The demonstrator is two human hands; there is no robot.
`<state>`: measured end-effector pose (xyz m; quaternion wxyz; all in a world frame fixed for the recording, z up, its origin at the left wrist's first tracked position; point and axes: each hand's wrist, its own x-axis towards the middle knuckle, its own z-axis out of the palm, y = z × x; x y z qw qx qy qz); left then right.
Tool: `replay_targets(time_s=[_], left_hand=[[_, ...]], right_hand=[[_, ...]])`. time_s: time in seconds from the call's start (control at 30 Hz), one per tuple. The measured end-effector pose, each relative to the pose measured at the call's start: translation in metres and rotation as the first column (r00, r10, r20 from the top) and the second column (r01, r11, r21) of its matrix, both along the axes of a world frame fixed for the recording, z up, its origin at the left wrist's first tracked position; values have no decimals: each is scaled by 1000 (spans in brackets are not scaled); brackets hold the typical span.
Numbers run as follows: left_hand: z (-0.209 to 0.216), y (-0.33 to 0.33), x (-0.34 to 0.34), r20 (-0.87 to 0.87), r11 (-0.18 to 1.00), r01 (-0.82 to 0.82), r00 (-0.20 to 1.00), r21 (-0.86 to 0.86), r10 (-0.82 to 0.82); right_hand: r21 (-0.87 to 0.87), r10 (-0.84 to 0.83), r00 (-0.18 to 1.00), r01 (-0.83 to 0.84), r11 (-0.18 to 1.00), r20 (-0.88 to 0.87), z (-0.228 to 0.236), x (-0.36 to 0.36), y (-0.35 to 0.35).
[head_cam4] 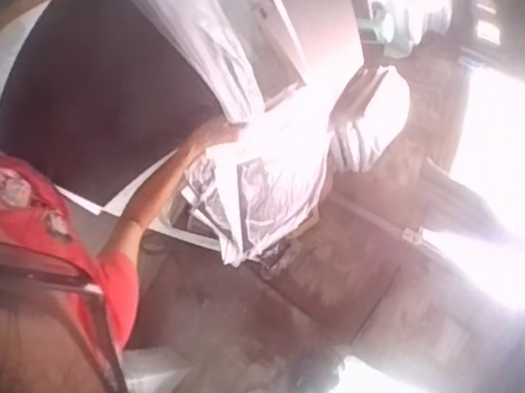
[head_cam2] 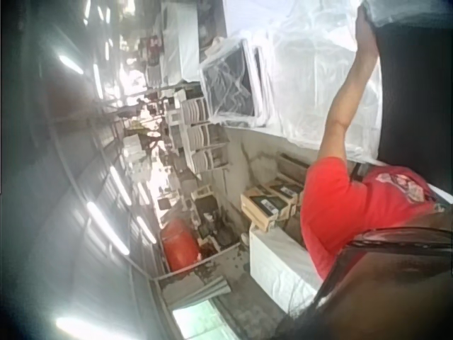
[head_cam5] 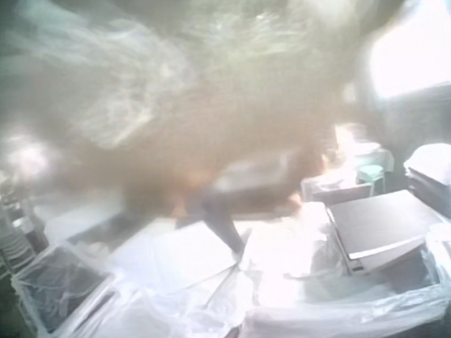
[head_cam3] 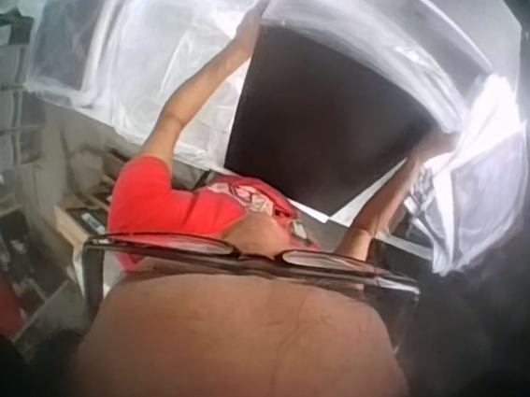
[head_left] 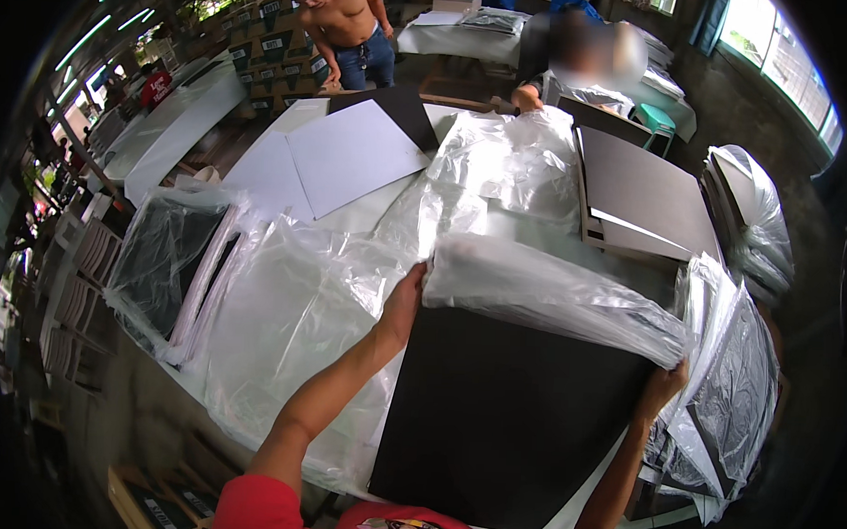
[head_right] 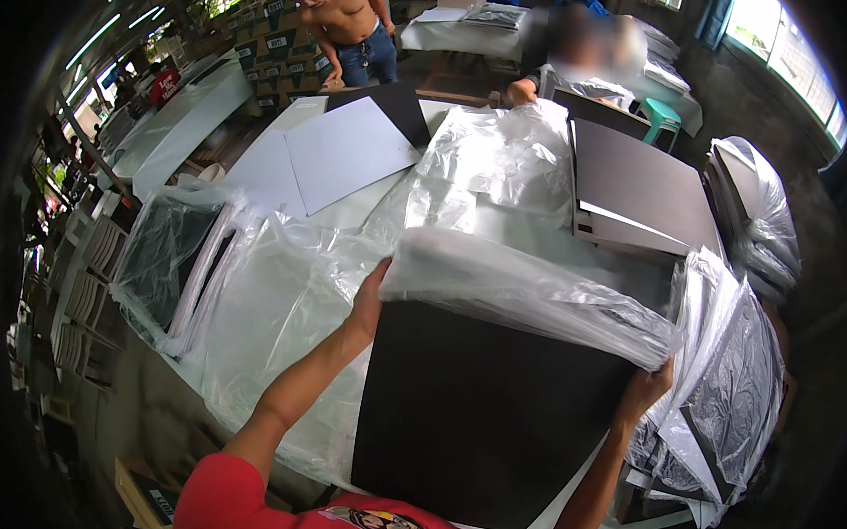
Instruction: The person places paper boards into individual clear plastic bags by hand and stacks the packaged boards on a table.
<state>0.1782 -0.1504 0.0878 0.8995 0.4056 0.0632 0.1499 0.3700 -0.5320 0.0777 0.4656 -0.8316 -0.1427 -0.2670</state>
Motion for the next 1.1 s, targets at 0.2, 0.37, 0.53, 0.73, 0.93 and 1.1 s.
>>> replay_targets(time_s=[0.2, 0.37, 0.53, 0.73, 0.93, 1.1], left_hand=[[-103, -18, -63, -303, 887, 0, 940, 462, 159], [-117, -47, -129, -373, 685, 129, 901, 717, 221], [-171, -74, -188, -378, 885, 13, 907, 465, 185], [-170, 20, -170, -619, 897, 440, 693, -44, -370], [-50, 81, -52, -396, 893, 109, 915, 438, 83], [-25, 88, 19, -290, 959, 219, 943, 180, -161]], right_hand=[[-243, -150, 988, 141, 960, -20, -66, -36, -2], [-405, -76, 997, 64, 912, -15, -124, -84, -42], [-225, -22, 994, -2, 974, -106, -109, -121, -29], [189, -92, 953, 151, 970, -290, -68, -151, 1], [318, -34, 983, 91, 944, -181, -39, -177, 8], [408, 68, 985, 3, 913, -159, -43, -173, 2]])
